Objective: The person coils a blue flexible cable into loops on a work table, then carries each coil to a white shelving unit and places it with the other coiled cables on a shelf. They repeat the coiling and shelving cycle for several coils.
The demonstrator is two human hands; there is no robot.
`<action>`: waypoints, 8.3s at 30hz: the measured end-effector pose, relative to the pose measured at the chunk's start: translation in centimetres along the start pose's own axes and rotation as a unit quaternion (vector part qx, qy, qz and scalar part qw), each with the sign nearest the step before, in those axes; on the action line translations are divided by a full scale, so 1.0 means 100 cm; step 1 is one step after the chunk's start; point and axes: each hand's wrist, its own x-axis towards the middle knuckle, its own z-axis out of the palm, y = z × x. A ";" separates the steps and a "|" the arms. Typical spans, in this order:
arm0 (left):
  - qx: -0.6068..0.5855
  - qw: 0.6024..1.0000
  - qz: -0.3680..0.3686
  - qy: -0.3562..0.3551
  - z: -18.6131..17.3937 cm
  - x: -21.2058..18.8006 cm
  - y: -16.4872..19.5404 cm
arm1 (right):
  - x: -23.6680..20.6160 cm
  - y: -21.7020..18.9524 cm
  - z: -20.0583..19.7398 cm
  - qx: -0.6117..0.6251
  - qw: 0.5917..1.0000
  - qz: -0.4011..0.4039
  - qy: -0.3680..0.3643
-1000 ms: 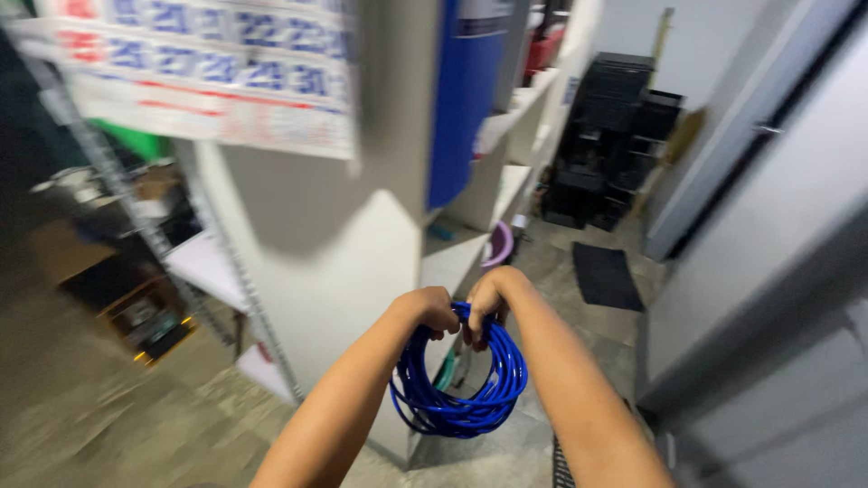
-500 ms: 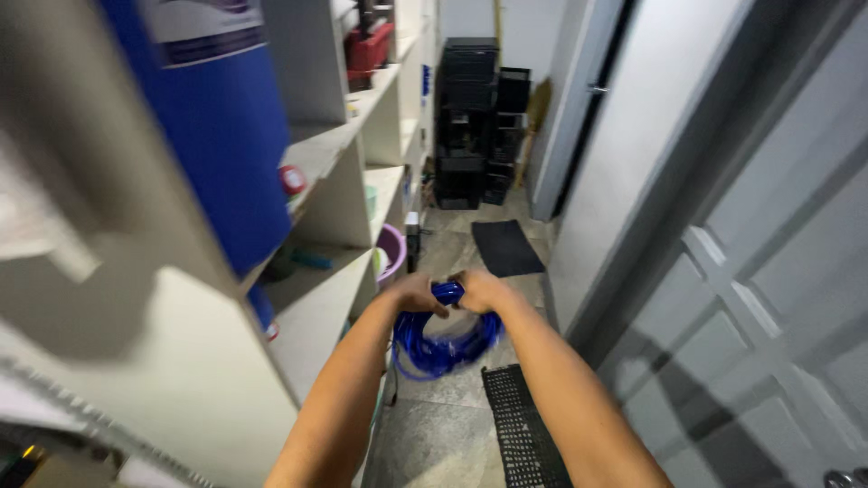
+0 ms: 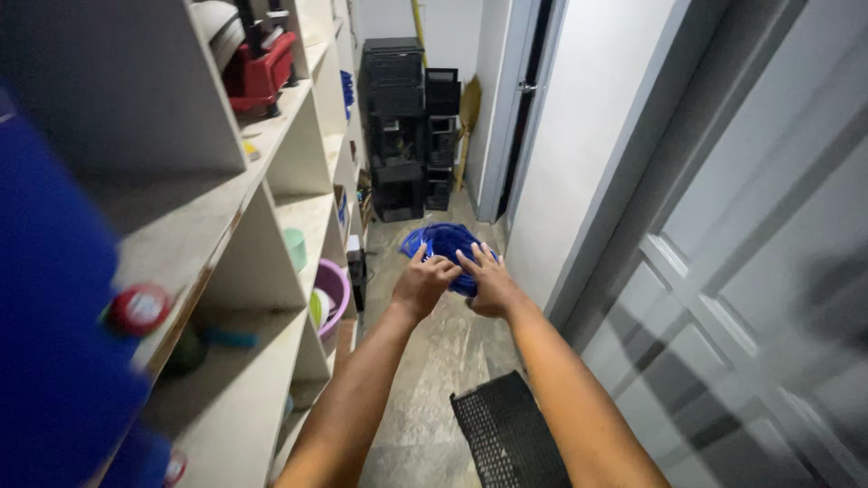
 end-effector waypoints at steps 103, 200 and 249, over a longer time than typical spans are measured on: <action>0.052 0.720 -0.688 0.080 0.572 0.387 -1.031 | 1.365 0.179 0.336 0.240 0.950 -0.198 -0.033; 0.067 0.128 -0.844 0.517 0.530 0.316 -0.864 | 1.271 0.116 0.299 0.141 0.794 -0.580 -0.113; 0.135 0.332 -0.880 0.312 0.496 0.277 -0.867 | 1.236 0.062 0.355 -0.090 0.671 -0.701 -0.226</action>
